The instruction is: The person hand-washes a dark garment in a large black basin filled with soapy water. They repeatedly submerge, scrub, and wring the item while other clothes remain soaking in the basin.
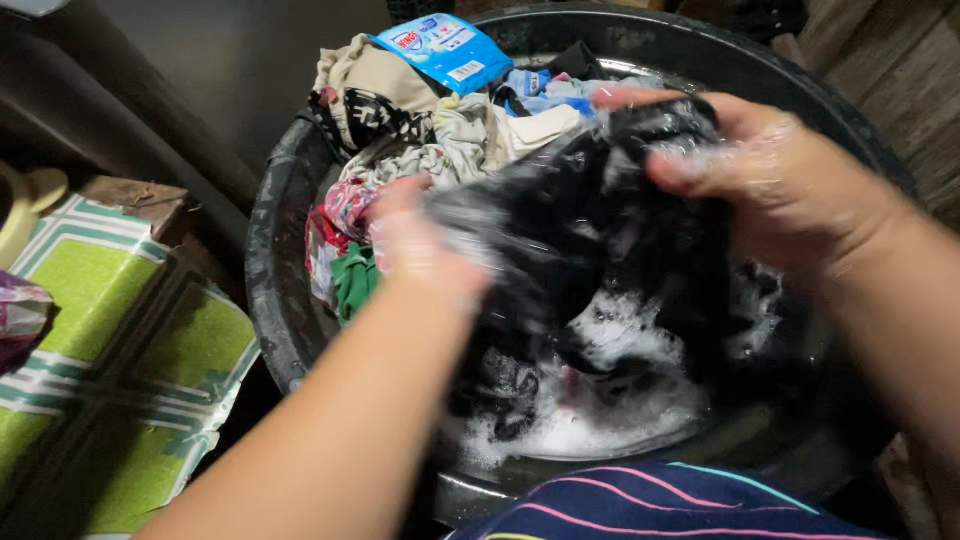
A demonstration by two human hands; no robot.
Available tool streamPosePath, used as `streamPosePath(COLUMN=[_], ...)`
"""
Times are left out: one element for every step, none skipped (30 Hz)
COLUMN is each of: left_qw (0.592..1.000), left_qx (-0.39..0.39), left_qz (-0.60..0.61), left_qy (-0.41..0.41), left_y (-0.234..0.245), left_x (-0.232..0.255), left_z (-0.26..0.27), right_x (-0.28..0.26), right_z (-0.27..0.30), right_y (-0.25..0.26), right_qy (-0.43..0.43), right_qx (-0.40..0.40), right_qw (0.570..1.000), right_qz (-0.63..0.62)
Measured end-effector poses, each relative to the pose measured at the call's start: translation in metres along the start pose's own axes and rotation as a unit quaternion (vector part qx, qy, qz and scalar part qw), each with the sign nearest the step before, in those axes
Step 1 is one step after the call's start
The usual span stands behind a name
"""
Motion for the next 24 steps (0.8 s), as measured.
streamPosePath(left_qw=[0.994,0.983,0.971,0.963,0.955,0.948,0.942,0.935,0.926,0.916,0.904,0.891,0.872,0.847,0.811,0.742,0.652,0.546,0.489,0.428,0.363,0.334,0.303,0.292], left_qx=[-0.071,-0.116,-0.141,-0.142,-0.139,-0.131,-0.123,-0.117,-0.111,-0.105,-0.099,-0.091,-0.094,-0.107,-0.138,-0.171,-0.200,-0.220,-0.216,-0.215,-0.212,-0.193,-0.171,-0.170], left_qz=[-0.034,-0.071,-0.095,-0.118,-0.141,-0.162,-0.189,-0.216,-0.246,-0.278,-0.313,-0.354,-0.405,-0.458,-0.527,-0.637,-0.731,-0.805,-0.832,-0.850,-0.861,-0.898,-0.928,-0.936], left_qy=[0.073,0.123,0.170,0.195,0.221,0.238,0.249,0.257,0.263,0.270,0.274,0.271,0.257,0.246,0.214,0.121,0.025,-0.073,-0.147,-0.218,-0.287,-0.212,-0.136,-0.104], left_y=[-0.008,-0.012,-0.013,-0.012,-0.010,-0.004,0.001,0.003,0.005,0.007,0.010,0.012,0.013,0.011,0.004,-0.007,-0.020,-0.032,-0.037,-0.041,-0.045,-0.030,-0.012,0.000], left_x=[-0.038,-0.072,-0.103,-0.128,-0.146,-0.155,-0.161,-0.163,-0.164,-0.162,-0.159,-0.151,-0.140,-0.134,-0.126,-0.107,-0.089,-0.069,-0.046,-0.028,-0.013,-0.004,0.000,0.002], left_z=[0.000,0.002,0.007,0.011,0.017,0.024,0.031,0.037,0.044,0.052,0.060,0.065,0.068,0.073,0.076,0.076,0.079,0.085,0.091,0.099,0.106,0.099,0.093,0.093], right_x=[0.007,0.015,0.005,0.002,0.003,0.014,0.026,0.036,0.044,0.050,0.056,0.071,0.085,0.093,0.097,0.102,0.104,0.107,0.107,0.103,0.093,0.082,0.071,0.067], right_z=[-0.003,-0.005,-0.002,0.000,0.003,0.000,-0.003,-0.008,-0.011,-0.015,-0.016,-0.022,-0.029,-0.025,-0.025,-0.025,-0.022,-0.021,-0.016,-0.006,-0.009,-0.011,-0.014,-0.019], right_y=[-0.017,-0.030,-0.056,-0.066,-0.075,-0.068,-0.059,-0.046,-0.027,-0.011,0.006,0.022,0.037,0.058,0.068,0.072,0.071,0.077,0.081,0.086,0.074,0.060,0.045,0.025], right_qy=[-0.008,-0.015,0.109,0.157,0.203,0.178,0.152,0.132,0.113,0.114,0.116,0.066,0.017,-0.038,-0.061,-0.083,-0.104,-0.176,-0.247,-0.319,-0.278,-0.237,-0.196,-0.156], right_qx=[0.033,0.067,0.062,0.078,0.103,0.145,0.186,0.199,0.212,0.224,0.235,0.223,0.209,0.203,0.161,0.115,0.067,0.074,0.082,0.093,0.088,0.083,0.077,0.042], right_qw=[0.999,0.998,0.974,0.943,0.899,0.898,0.895,0.891,0.886,0.868,0.849,0.847,0.843,0.831,0.794,0.753,0.706,0.692,0.673,0.649,0.660,0.670,0.678,0.707], right_qz=[0.000,0.001,0.189,0.283,0.375,0.376,0.376,0.386,0.397,0.428,0.458,0.477,0.496,0.517,0.583,0.643,0.697,0.697,0.692,0.685,0.692,0.699,0.704,0.689])
Point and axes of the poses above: each hand's wrist, its own z-axis away from the middle knuckle, its own y-axis out of the back of the hand, x = y × z, the point moved 8 cm from there along -z, towards the middle knuckle, and after that the axes turned 2 degrees about -x, right-handed, at the moved point
